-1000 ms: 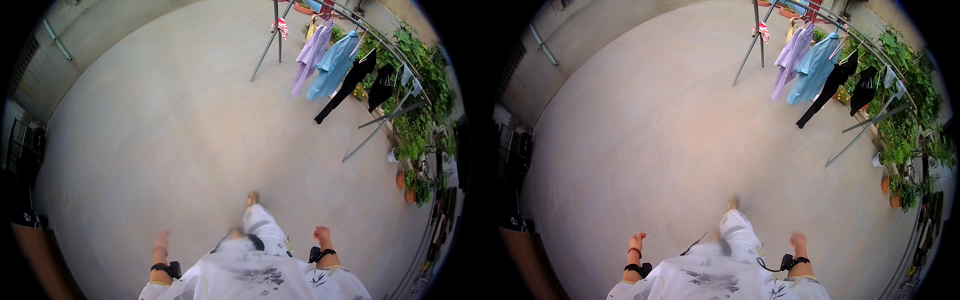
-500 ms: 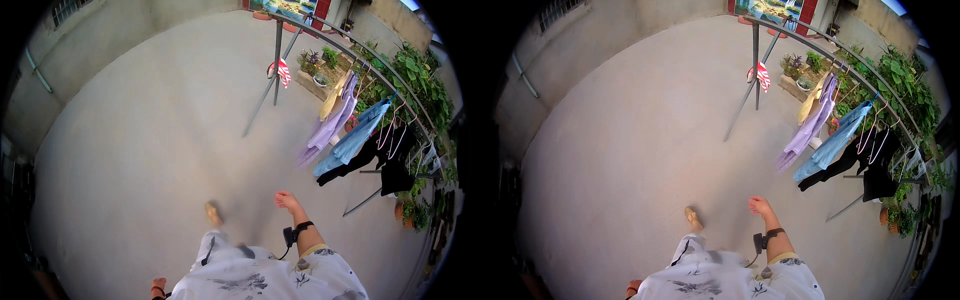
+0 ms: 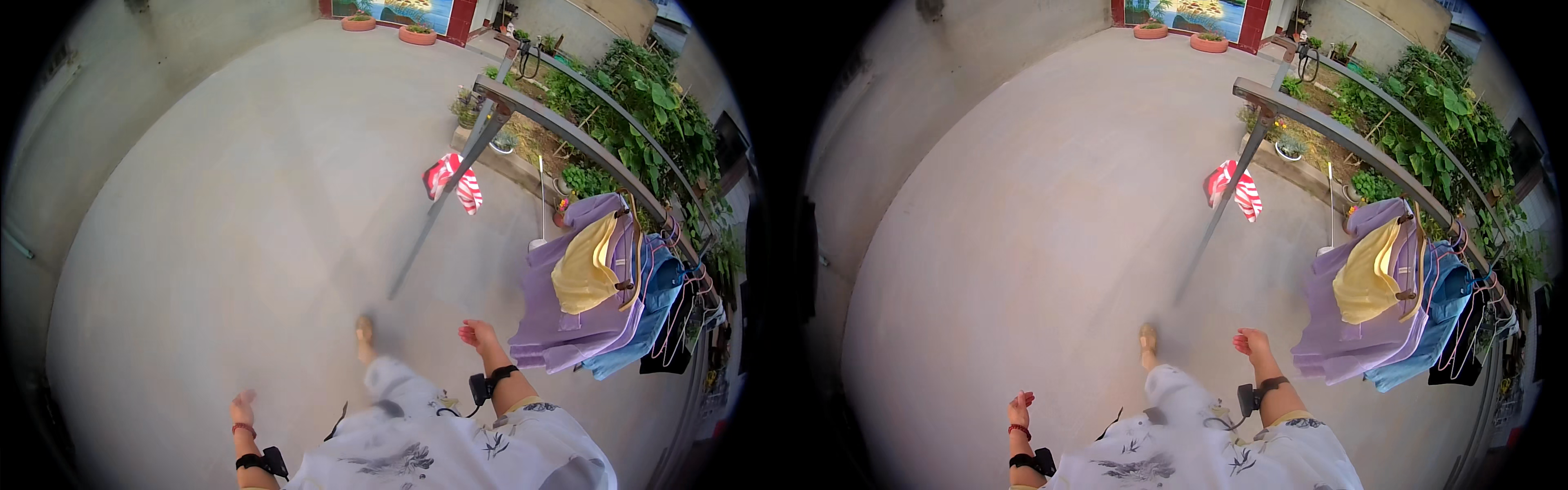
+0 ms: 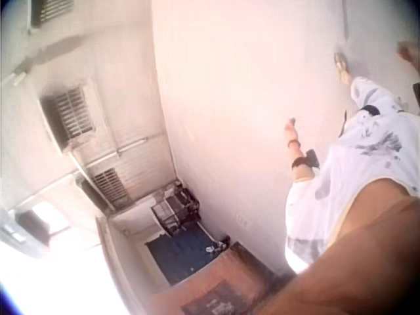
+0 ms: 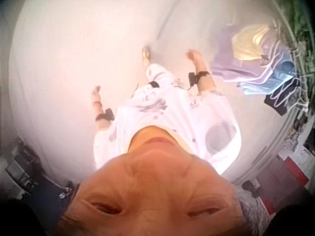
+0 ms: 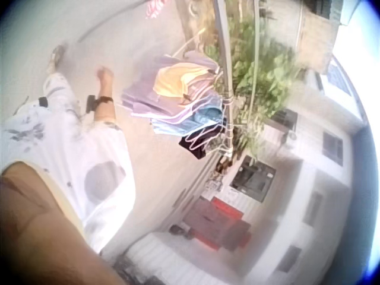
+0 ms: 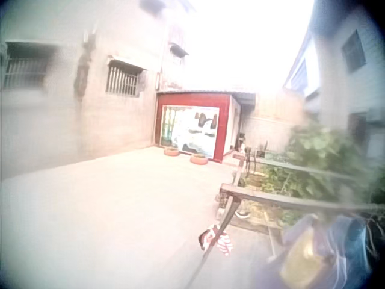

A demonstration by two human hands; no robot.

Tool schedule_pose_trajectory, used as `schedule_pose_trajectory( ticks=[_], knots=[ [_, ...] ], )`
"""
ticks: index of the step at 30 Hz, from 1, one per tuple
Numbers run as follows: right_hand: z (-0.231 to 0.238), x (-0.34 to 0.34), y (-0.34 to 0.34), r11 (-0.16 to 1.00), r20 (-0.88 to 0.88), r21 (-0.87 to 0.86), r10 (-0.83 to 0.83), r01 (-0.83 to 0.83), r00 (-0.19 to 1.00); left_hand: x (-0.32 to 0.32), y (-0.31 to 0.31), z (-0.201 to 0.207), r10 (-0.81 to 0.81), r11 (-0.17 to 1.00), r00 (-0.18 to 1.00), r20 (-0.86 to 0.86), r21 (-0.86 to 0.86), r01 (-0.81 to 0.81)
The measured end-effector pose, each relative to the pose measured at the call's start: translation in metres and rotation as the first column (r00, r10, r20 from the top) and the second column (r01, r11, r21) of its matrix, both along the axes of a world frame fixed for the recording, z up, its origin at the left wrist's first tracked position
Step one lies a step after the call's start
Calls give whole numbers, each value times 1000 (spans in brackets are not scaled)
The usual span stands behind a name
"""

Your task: The person handles a long green plant stem, rinses it in an outdoor sink, and then uses a white hose to water several plants in a courtyard garden.

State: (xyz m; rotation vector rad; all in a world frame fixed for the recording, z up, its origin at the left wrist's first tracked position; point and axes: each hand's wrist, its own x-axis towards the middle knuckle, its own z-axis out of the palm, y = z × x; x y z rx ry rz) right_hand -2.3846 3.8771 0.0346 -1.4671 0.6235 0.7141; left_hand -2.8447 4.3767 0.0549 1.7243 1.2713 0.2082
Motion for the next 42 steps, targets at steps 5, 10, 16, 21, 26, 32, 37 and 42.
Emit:
schedule_pose_trajectory(
  ticks=[5, 10, 16, 21, 26, 32, 37, 42],
  knots=[
    [-55, 157, 159, 982, -168, -170, 48, -77, 985, 149, 106, -5, -115, 993, 986, -122, -40, 111],
    [-27, 323, 385, 960, -8, 49, 278, -277, 961, 156, 203, -72, 73, 899, 944, -322, -388, -202],
    [67, 520, 514, 702, -40, 709, 144, -74, 989, 332, 319, -81, -330, 861, 729, -600, -507, -28],
    [-12, 638, 467, 529, 178, -847, 202, 46, 963, 624, 518, -68, -173, 913, 859, -482, -406, -43],
    [-42, 713, 451, 907, -14, -330, -282, 262, 959, 982, 665, 1, -143, 974, 989, -33, -183, 135],
    [-91, 862, 455, 818, -272, -461, -500, 344, 822, 1309, 679, 5, -532, 843, 844, -66, 57, 536],
    [-79, 1060, 462, 898, -229, -325, -378, 296, 897, 1428, 660, -47, -788, 465, 310, -532, -183, 866],
    [8, 1365, 527, 938, -32, -11, -345, 345, 938, 1533, 722, -70, -869, 48, -104, -484, -290, 956]
  ],
)
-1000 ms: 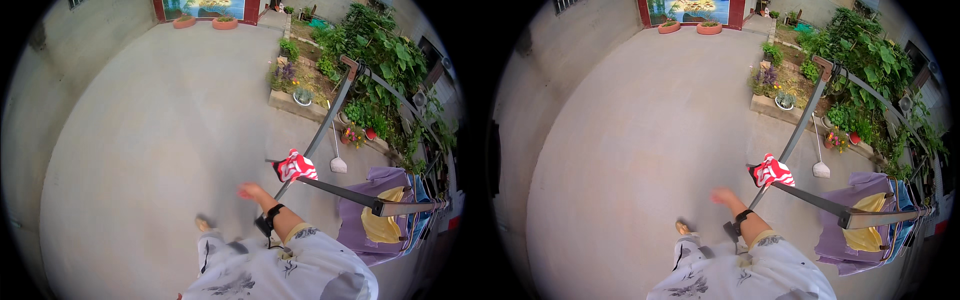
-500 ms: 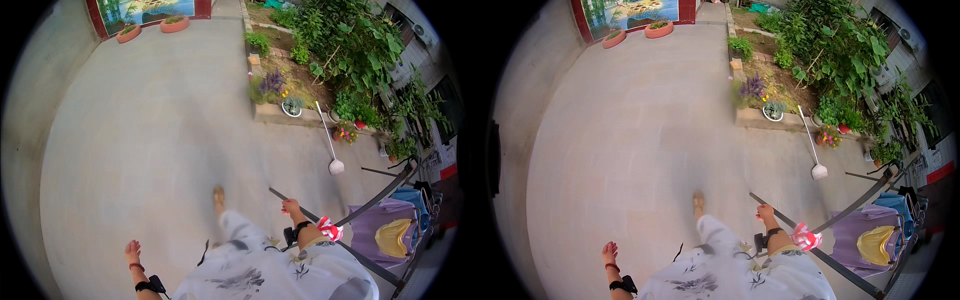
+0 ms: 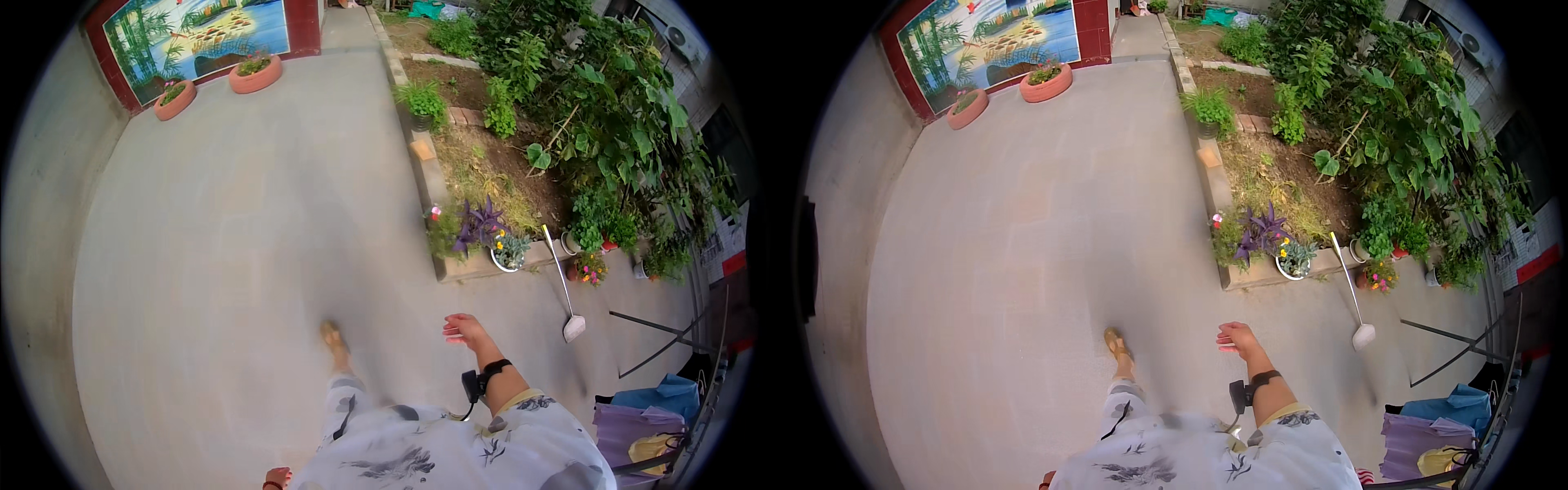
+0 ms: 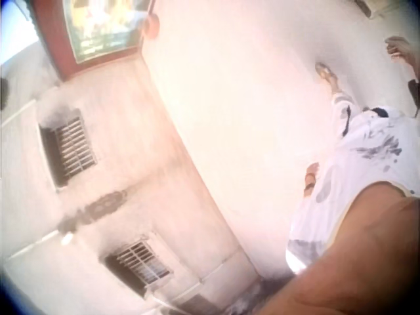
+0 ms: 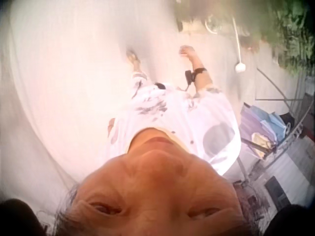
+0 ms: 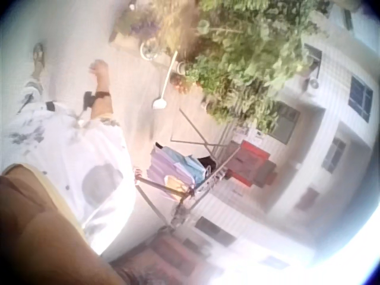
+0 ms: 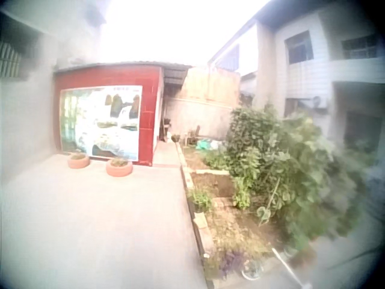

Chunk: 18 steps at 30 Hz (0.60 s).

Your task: The person handles a long green plant stem, rinses it in an outdoor sink, and then uses a white hose to water several plants in a courtyard garden.

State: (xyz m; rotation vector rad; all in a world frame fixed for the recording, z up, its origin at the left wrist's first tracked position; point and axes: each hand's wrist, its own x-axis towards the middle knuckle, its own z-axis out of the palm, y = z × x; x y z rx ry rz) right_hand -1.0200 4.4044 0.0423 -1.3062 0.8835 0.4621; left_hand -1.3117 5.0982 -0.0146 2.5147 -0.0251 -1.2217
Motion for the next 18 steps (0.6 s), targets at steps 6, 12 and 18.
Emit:
schedule_pose_trajectory(
  ticks=[6, 12, 18],
  knots=[
    [-3, 172, -19, 896, -260, -443, -176, 45, 950, 318, 34, -36, -130, 985, 985, -115, 97, 141],
    [-37, 294, -37, 871, -161, -315, -440, 377, 883, 759, -15, 37, 631, 769, 703, 327, -385, -510],
    [-82, 535, -100, 907, -388, -364, -355, 213, 851, 1045, -73, 55, 556, 805, 724, 407, -480, -349]
  ],
)
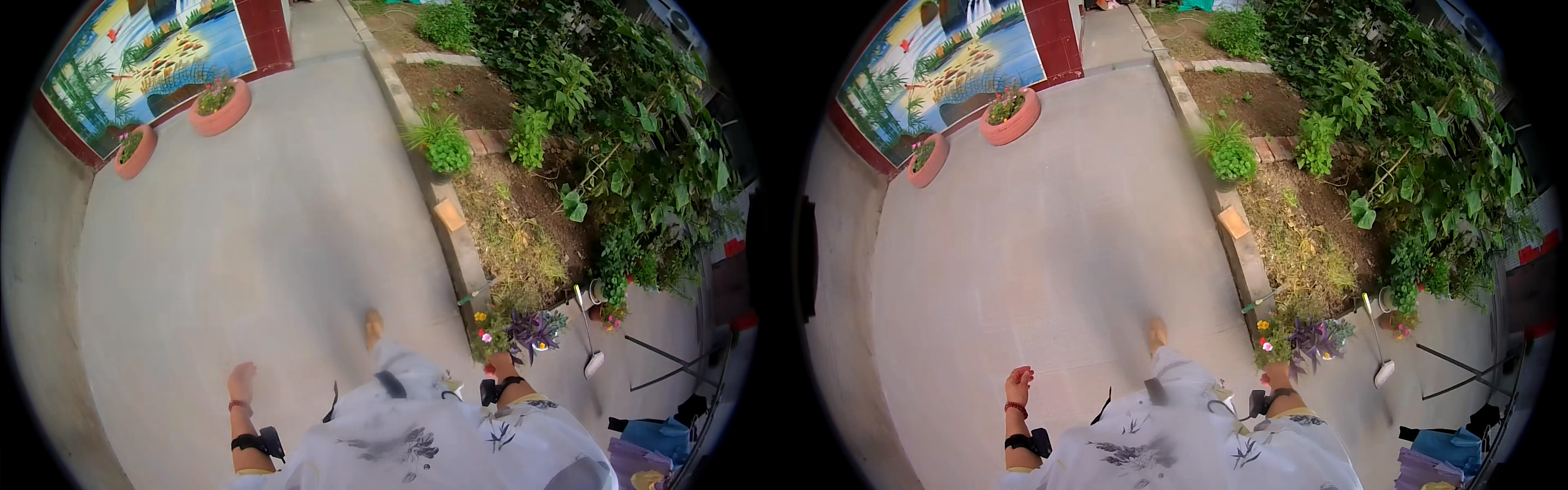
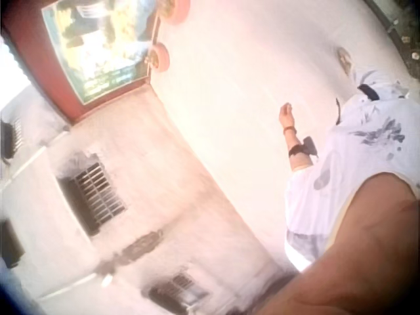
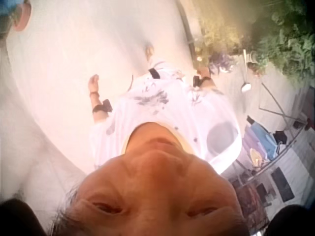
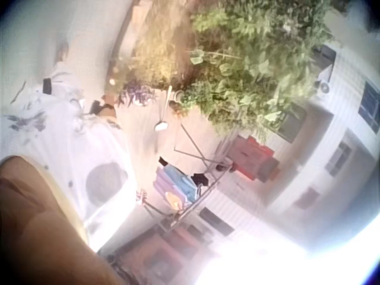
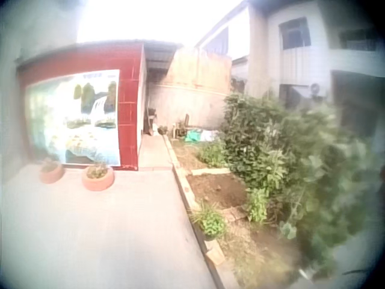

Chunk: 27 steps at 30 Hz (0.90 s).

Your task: The person handles a long green plant stem, rinses it in an outdoor sink, and then uses a white hose to water several plants in a courtyard garden.

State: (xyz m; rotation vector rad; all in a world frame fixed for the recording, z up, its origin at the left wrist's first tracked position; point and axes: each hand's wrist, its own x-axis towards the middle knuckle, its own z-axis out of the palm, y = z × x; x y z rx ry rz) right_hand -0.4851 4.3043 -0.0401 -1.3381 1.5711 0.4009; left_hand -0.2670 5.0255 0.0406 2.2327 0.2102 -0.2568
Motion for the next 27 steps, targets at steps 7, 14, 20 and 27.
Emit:
schedule_pose_trajectory(
  ticks=[7, 14, 20, 27],
  knots=[
    [60, 403, -1, 899, 328, -34, 422, -436, 845, 84, 3, -46, -12, 997, 561, -828, 36, 75],
    [126, 703, -56, 832, 652, 554, -405, -38, 641, 354, 7, -82, -316, 750, 321, -893, -28, 660],
    [53, 792, -76, 978, 139, 79, -205, 195, 969, 771, -72, -21, -254, 824, 946, -200, 468, 320],
    [-46, 930, -186, 939, -91, 96, -321, 329, 943, 1146, -282, 54, -161, 987, 981, 106, 16, 160]
  ],
)
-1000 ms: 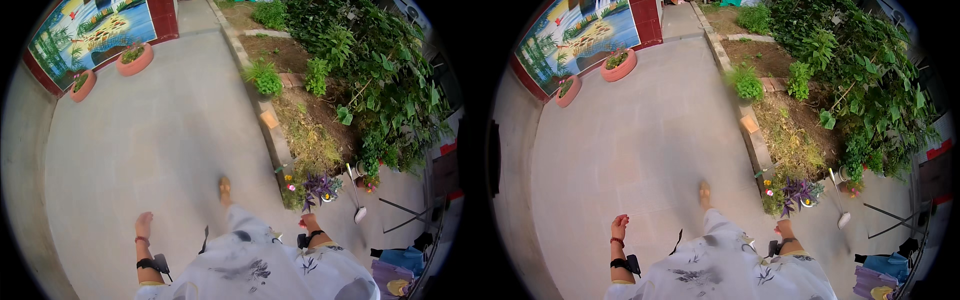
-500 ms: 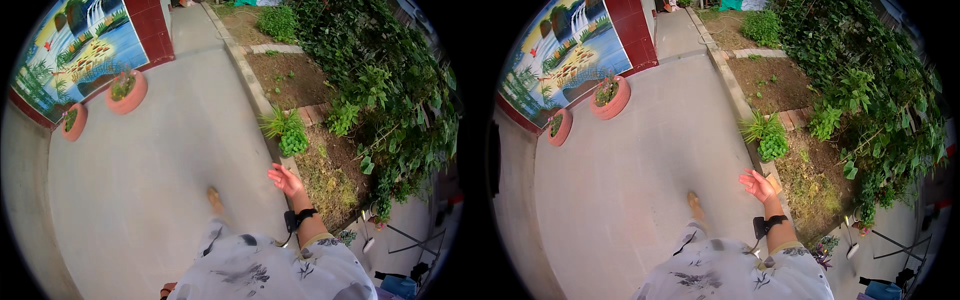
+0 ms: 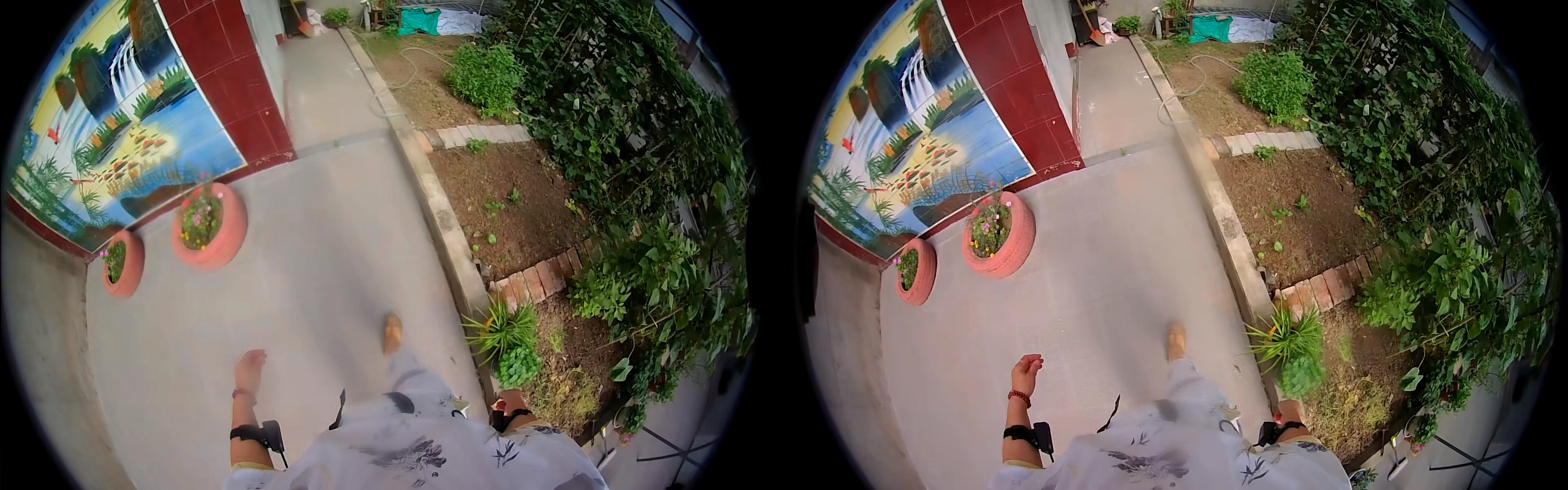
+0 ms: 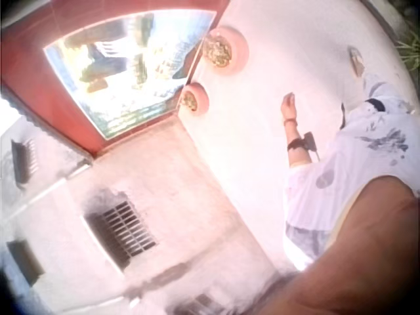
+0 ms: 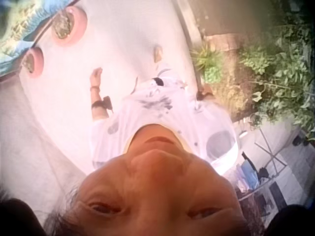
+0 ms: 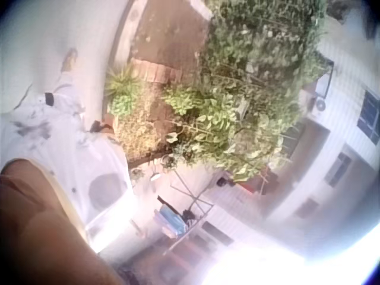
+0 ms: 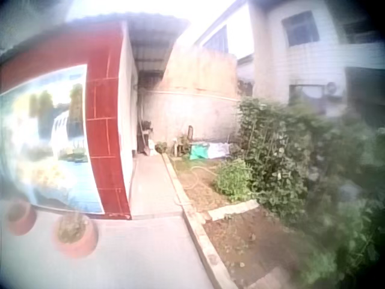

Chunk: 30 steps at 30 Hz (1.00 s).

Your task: The person handles a long green plant stem, rinses it in an outdoor sink, and then uses a white hose to water several plants in a courtyard garden.

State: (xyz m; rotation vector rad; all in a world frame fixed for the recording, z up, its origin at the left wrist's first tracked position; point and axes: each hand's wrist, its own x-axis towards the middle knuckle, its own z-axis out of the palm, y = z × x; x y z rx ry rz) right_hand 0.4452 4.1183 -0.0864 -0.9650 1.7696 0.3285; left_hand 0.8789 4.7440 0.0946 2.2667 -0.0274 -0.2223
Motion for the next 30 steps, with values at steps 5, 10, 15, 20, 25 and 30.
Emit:
schedule_pose_trajectory(
  ticks=[5, 10, 15, 20, 25, 30],
  knots=[
    [43, 358, -64, 961, 339, -64, 275, -270, 900, 73, 22, -43, -128, 806, 810, -572, 417, 421],
    [124, 704, -130, 707, 386, -431, 706, -560, 594, 161, -6, -73, 312, 919, 160, -937, 254, -302],
    [170, 959, -133, 955, 852, 108, 53, -275, 521, 393, -23, -96, 311, 906, 237, -920, 212, -366],
    [84, 1008, -262, 735, -121, -70, 664, -674, 737, 712, -159, -117, -80, 884, 714, -696, 281, 373],
    [91, 1108, -301, 991, 342, -34, -110, 129, 933, 1061, -321, -25, -318, 918, 944, -89, 219, 330],
    [81, 1331, -404, 991, 171, -90, 117, -102, 978, 1352, -488, 23, -334, 941, 922, -197, -19, 337]
  ],
)
